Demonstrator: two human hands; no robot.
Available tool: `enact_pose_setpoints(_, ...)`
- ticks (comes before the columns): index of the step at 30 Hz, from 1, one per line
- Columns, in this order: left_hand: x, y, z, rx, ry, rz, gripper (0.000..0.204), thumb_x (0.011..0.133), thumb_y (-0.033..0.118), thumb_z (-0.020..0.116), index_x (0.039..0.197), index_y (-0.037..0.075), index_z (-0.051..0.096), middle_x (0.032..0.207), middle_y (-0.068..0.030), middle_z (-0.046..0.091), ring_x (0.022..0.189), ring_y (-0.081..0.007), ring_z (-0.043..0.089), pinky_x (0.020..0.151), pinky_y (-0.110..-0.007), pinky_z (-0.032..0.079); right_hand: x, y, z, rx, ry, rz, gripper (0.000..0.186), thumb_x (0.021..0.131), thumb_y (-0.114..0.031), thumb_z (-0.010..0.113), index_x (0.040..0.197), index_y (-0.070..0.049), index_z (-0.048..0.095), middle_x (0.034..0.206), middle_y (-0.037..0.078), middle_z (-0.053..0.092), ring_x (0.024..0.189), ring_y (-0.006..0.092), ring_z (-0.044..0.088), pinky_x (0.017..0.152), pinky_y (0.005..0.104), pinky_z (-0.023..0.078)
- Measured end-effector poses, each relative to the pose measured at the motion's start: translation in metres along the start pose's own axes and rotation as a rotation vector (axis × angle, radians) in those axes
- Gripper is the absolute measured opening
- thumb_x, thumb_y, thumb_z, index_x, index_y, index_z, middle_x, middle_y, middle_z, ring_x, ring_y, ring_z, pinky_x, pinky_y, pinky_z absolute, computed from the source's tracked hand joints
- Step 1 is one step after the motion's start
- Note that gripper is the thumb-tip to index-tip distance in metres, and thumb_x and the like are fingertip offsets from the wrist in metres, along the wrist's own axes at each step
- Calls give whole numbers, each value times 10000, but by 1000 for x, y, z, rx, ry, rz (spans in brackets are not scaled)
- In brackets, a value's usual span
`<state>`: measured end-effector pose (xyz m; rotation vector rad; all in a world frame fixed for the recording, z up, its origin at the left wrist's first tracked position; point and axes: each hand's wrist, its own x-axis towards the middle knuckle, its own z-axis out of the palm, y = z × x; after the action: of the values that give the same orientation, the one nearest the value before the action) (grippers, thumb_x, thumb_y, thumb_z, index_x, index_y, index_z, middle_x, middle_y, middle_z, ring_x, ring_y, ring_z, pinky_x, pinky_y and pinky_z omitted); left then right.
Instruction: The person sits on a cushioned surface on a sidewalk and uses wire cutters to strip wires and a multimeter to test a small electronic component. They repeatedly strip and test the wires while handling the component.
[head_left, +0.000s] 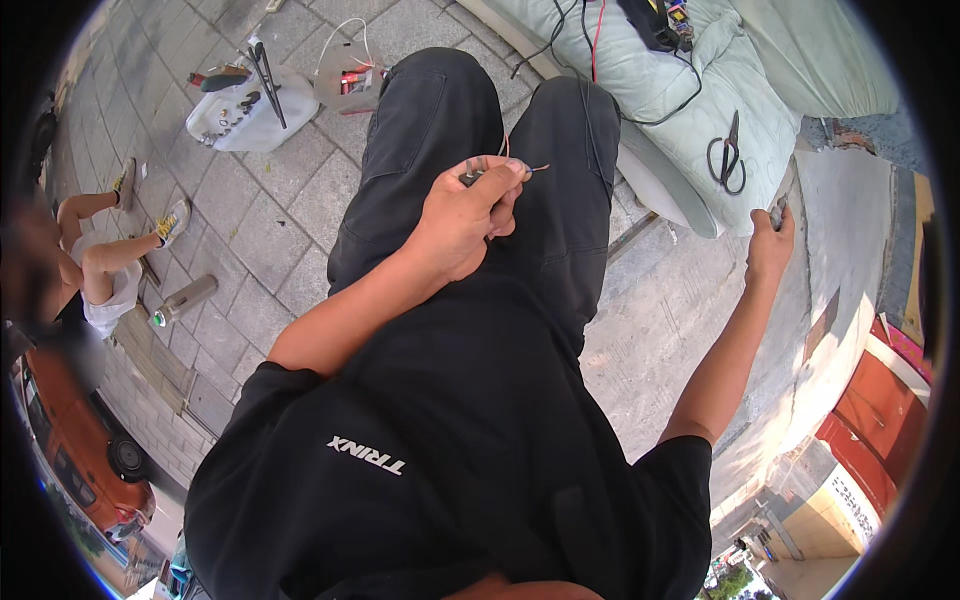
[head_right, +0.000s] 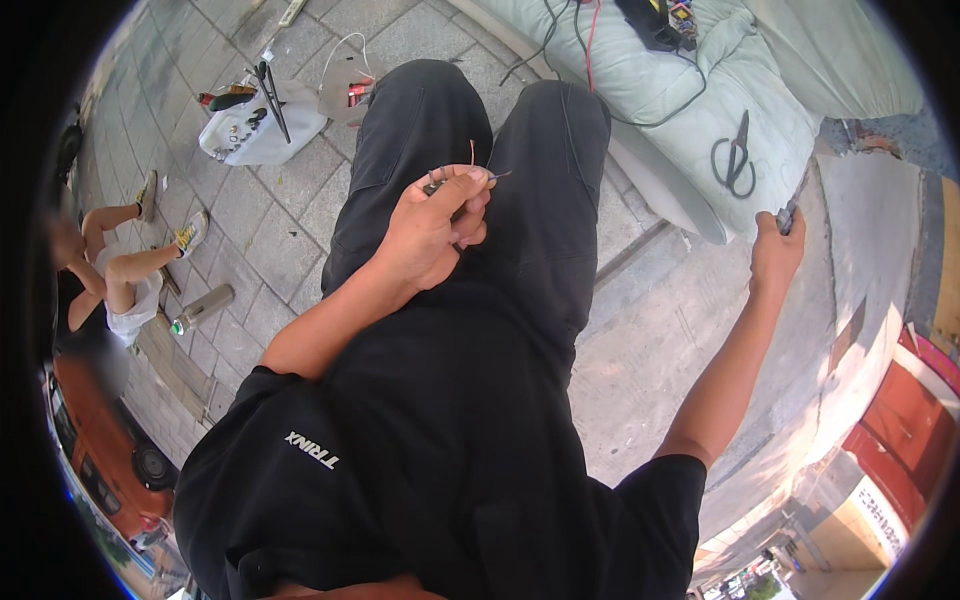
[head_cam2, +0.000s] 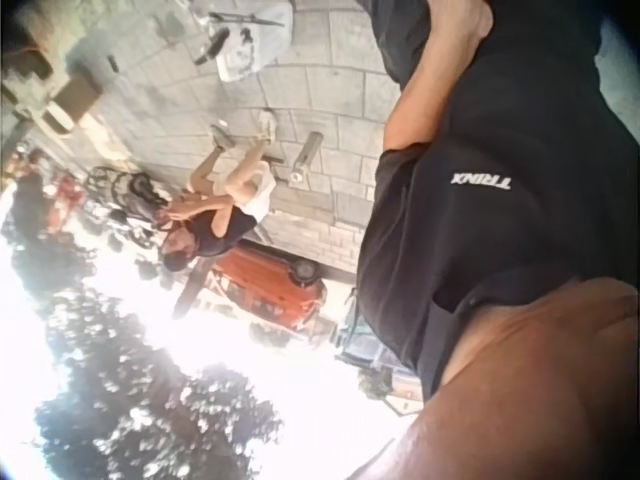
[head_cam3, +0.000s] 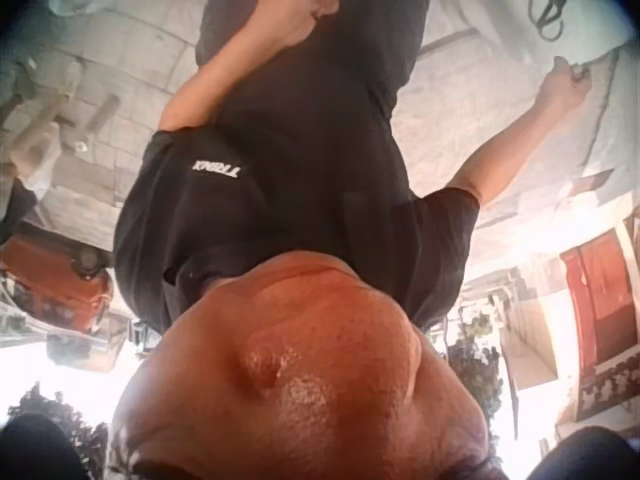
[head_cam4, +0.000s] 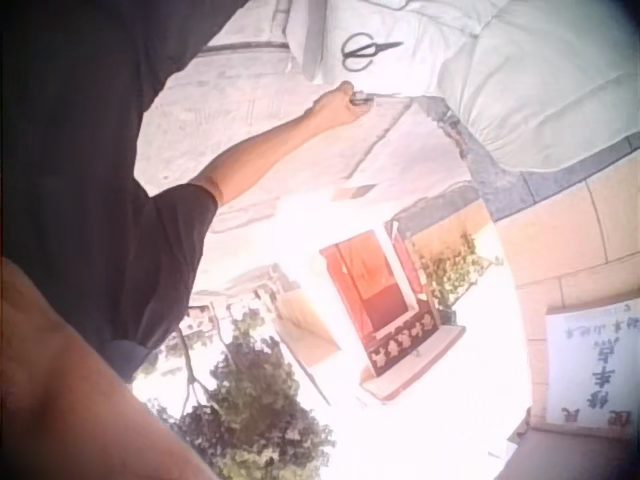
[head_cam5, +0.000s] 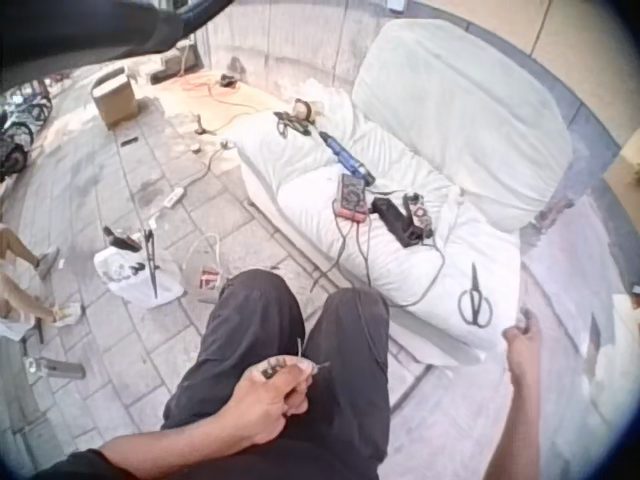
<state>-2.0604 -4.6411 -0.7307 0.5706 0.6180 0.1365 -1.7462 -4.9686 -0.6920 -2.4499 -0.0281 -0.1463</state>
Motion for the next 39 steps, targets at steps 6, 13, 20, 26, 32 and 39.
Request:
enact_pose_setpoints(6,1,1,-6,-11,-19,26,134,1016,143,657,1018,11,678,784,-6,565,562,-85,390,559,-275,355,89,37,50,-429,-19,97,869,800,-458,774,1487,15,528,1347,238,651,1252,300,638,996,355,511)
enact_pose_setpoints(13,4,1,-4,48,-1,72,214,1029,188,688,1169,27,712,891,-36,680,680,-117,610,619,-260,435,65,22,83,-494,61,-332,670,927,-447,683,1449,-40,582,1475,246,564,1323,386,577,1106,444,454)
enact_pose_setpoints(20,3,19,-3,107,8,26,289,1013,223,726,1224,27,704,976,-63,748,705,-136,706,619,-240,481,-123,-99,117,493,-634,-205,322,1025,-169,687,1295,6,696,977,36,717,819,78,630,733,232,515)
enact_pose_setpoints(26,-3,17,-8,212,-42,66,314,996,245,750,1214,23,709,999,-63,766,660,-110,671,573,-206,425,-174,-135,132,1012,-1142,-33,325,1006,-157,711,1280,16,695,985,48,719,815,93,644,683,236,511)
enact_pose_setpoints(32,-8,8,-3,250,-97,43,279,1028,229,700,1200,10,702,984,-84,740,663,-131,659,594,-247,488,-182,-130,134,976,-1020,-107,199,1024,-186,710,1102,-4,719,881,27,717,769,75,634,668,231,505)
enact_pose_setpoints(39,-21,3,-4,384,-87,207,297,1048,206,673,1233,-26,672,1011,-123,750,733,-153,692,668,-253,508,-216,-146,114,853,-778,-152,236,1043,-191,669,907,2,655,754,14,691,678,34,564,605,249,479)
